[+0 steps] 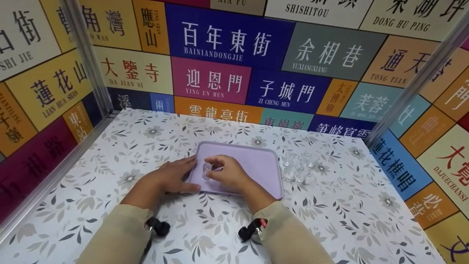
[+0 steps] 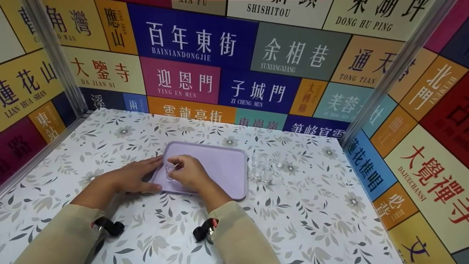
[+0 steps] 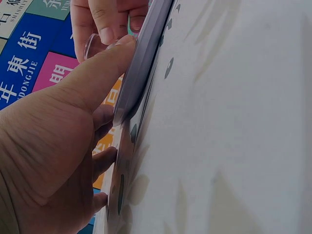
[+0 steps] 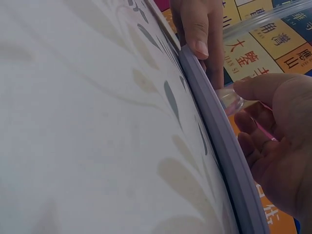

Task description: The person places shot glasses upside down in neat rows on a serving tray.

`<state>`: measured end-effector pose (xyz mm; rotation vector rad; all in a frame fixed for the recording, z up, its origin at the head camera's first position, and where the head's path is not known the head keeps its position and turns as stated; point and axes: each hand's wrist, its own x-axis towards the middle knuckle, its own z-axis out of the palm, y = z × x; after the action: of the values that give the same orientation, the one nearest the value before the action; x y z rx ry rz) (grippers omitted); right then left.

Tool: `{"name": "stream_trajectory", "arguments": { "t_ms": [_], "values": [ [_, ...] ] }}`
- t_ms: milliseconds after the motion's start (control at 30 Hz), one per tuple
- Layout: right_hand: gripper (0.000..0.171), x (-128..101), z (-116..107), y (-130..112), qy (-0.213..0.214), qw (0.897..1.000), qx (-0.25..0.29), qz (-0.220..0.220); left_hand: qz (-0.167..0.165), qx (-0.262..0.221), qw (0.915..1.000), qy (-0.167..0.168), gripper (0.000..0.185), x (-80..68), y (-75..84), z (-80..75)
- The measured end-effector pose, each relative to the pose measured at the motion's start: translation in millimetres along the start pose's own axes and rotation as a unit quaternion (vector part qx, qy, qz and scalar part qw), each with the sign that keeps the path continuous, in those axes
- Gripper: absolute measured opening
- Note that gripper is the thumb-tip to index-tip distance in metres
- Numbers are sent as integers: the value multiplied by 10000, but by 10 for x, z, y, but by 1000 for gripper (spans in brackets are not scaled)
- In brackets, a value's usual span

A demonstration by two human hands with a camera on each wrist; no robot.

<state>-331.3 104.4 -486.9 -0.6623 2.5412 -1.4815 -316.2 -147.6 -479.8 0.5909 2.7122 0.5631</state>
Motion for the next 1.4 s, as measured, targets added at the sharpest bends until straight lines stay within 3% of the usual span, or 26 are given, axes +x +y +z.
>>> {"name": "stream_trajectory", "arguments": {
  "t_ms": [300,633,867,1133,1400],
  "values": [
    [46,-42,-221,-1,371,9992,-83,-88,-123,-52,9999,-17,113,12,4,7],
    [44,-178,-853,186,1317,9912,-100,59,-155,-186,9997,10,113,11,-13,4],
    [45,-409,-1391,359,1941,9799,-118,453,-169,-182,9997,3,113,9,9,0],
    [61,-764,-1978,641,2513,9622,-417,963,-51,-94,9999,24,112,18,-7,20],
    [73,-1106,-2399,845,2740,9451,-739,1622,-114,-143,9998,-16,113,41,-29,28]
  ]
}}
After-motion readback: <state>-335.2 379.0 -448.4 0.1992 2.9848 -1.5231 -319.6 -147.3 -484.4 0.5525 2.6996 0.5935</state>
